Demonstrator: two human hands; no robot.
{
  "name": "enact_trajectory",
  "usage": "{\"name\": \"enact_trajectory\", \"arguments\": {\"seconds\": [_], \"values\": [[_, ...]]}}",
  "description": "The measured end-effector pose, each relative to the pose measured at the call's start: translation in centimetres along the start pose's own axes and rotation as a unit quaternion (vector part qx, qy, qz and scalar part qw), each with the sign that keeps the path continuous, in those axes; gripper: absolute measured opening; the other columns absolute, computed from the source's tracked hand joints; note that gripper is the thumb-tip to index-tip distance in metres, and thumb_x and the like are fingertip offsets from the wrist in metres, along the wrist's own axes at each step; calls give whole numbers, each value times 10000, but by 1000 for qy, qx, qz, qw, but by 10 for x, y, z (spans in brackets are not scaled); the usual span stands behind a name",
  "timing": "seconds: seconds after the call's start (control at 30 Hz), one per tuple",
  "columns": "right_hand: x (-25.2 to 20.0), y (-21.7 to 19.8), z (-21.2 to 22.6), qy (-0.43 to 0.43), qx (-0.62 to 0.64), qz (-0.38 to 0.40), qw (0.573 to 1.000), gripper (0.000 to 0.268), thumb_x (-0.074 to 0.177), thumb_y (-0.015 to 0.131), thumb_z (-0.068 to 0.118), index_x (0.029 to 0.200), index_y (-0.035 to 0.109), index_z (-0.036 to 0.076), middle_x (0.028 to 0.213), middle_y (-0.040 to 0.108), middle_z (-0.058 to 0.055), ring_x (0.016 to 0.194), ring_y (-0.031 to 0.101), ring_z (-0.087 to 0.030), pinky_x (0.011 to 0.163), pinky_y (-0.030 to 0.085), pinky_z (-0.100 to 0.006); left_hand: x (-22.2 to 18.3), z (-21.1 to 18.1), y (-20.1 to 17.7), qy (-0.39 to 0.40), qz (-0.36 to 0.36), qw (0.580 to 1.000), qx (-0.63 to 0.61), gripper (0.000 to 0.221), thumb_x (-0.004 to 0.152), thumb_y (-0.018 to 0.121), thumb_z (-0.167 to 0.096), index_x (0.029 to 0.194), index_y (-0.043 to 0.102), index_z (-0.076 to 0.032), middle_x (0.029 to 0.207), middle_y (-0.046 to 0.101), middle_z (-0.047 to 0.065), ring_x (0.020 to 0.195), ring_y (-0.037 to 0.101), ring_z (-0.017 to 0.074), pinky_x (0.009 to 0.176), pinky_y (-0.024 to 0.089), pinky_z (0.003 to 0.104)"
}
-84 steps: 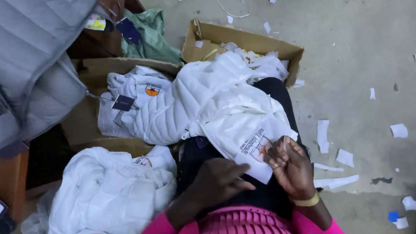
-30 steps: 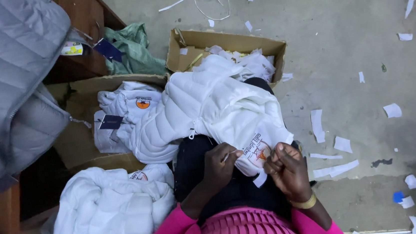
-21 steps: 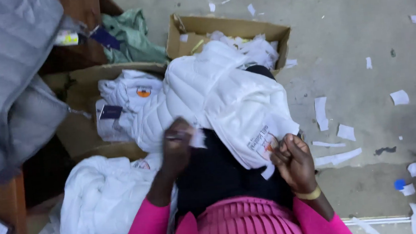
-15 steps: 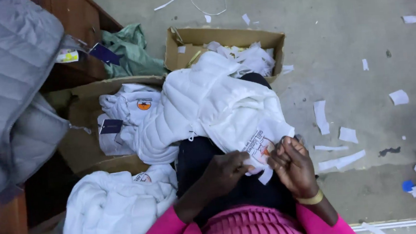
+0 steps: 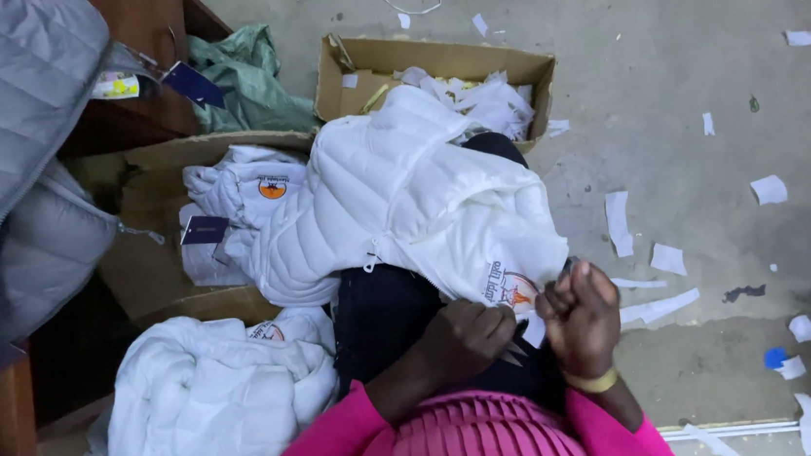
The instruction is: Trimming loose threads from white jackets using small scissors as part of a quality control process.
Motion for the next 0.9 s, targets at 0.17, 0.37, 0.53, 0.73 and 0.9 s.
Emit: {"name": "enact_trajectory", "arguments": {"seconds": [0.17,0.37,0.53,0.73,0.9], "values": [[-12,18,-58,406,533,-54,740,424,1113,563,269,745,524,63,588,246,19,505,251,-102,510,252,-269,-4,-1,17,-21,20,999,-46,188,1060,569,-76,873,589,-75,770,516,65,602,504,244,535,389,411],[5,24,-21,310,488,81,812,430,1139,511,310,808,628,62,611,296,36,536,340,-122,550,356,-316,-22,21,30,-93,61,980,-163,192,1075,596,-164,919,602,-51,777,574,105,617,593,338,545,453,481],[16,33,16,165,478,137,852,360,1058,587,210,1001,754,-103,1195,621,-315,1159,612,-425,1023,453,-528,-8,57,8,-241,50,884,-396,282,1050,666,-321,960,684,-54,789,654,139,691,686,354,617,527,416],[21,54,9,212,482,239,816,380,1101,541,263,1201,766,-27,1702,364,-232,1473,419,-489,1105,443,-591,-6,56,22,-292,-1,889,-352,239,1018,729,-311,1033,731,-72,784,634,119,670,679,318,598,526,387],[20,51,4,250,499,257,789,470,1104,511,343,1322,705,-26,1756,253,-211,1537,249,-519,1168,373,-595,-18,53,38,-337,23,876,-344,74,1011,725,-173,1025,769,-115,815,676,91,710,721,298,625,546,366]]}}
Point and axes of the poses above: each hand's wrist, its own x-axis towards the middle knuckle, its own y-axis out of the palm, z = x × y, the point moved 6 cm from there along x, towards the middle knuckle
